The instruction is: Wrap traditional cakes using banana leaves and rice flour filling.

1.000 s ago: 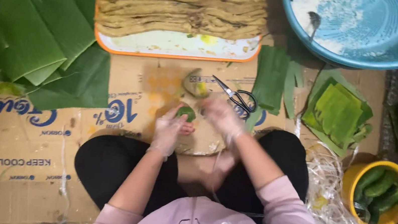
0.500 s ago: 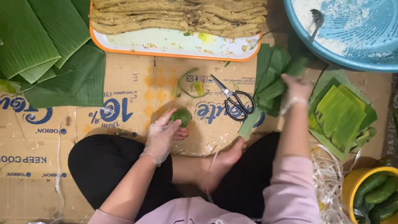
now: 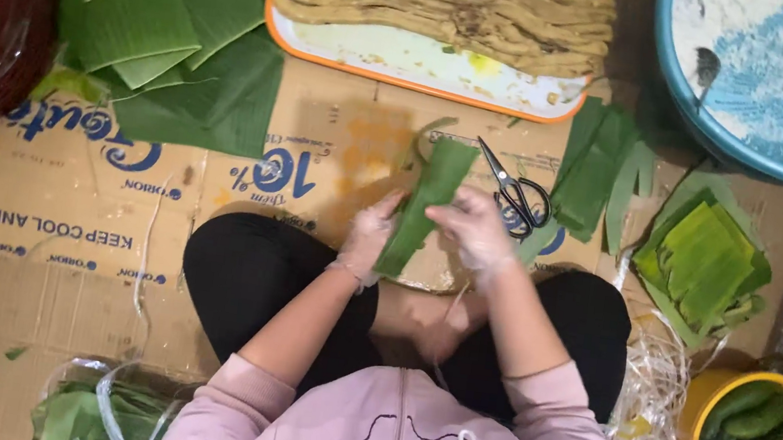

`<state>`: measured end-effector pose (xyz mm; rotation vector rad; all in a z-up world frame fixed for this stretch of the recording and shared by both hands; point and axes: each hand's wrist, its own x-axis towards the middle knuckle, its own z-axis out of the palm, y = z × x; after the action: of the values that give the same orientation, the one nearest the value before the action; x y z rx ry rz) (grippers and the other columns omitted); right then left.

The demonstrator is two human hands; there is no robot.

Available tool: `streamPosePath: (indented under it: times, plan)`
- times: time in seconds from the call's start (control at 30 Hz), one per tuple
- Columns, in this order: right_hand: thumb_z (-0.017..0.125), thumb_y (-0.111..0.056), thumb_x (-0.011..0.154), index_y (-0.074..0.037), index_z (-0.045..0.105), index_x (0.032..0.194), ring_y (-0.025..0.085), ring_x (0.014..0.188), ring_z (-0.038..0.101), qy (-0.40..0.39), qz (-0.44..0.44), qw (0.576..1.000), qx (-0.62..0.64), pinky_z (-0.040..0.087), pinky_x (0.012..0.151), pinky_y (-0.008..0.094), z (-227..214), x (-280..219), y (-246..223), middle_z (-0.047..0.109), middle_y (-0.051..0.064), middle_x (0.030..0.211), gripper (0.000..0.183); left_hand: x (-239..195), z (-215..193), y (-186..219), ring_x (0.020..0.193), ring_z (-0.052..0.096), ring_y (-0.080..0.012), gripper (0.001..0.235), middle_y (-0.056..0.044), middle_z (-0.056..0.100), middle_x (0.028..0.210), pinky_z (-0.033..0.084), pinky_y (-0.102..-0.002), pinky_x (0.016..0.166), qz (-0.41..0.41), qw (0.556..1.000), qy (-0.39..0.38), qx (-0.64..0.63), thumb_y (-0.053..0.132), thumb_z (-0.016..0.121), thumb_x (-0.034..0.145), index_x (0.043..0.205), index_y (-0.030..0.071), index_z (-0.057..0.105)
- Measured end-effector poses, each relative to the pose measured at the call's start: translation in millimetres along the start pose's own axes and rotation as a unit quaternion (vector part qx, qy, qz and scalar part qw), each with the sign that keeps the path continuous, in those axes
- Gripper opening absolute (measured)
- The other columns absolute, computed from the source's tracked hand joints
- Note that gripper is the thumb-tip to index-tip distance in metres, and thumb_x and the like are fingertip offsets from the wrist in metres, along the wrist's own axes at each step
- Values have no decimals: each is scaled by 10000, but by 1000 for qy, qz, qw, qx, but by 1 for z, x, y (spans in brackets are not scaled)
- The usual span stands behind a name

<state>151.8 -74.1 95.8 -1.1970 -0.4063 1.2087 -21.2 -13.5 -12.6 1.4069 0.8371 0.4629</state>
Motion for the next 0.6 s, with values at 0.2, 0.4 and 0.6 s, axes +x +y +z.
streamPosePath:
  times: [0.2,0.4,0.6]
  plan:
    - [843,-91,851,-96,747,1104,106,869,679,44,-5,975,-219,564,806,282,-7,7,39,774,56,975,271,-1,10,-8,1313,565,-194,490,-143,646,1393,418,-408,1175,46,987,25,-151,74,773,907,1383,77,653]
    - [805,-119,870,-88,722,1039,112,739,566,91,26,975,-202,498,643,249,16,1,22,659,34,831,191,-4,11,2,1405,457,-235,561,-139,573,1477,325,-453,1229,67,984,-1,-162,109,778,917,1445,70,593]
    - [841,-92,846,-64,790,1065,153,993,633,59,-97,966,-232,526,911,325,-13,10,62,695,68,1018,227,6,-13,-3,1348,567,-237,388,-140,667,1381,369,-385,1196,21,991,-24,-130,135,661,977,1362,84,681]
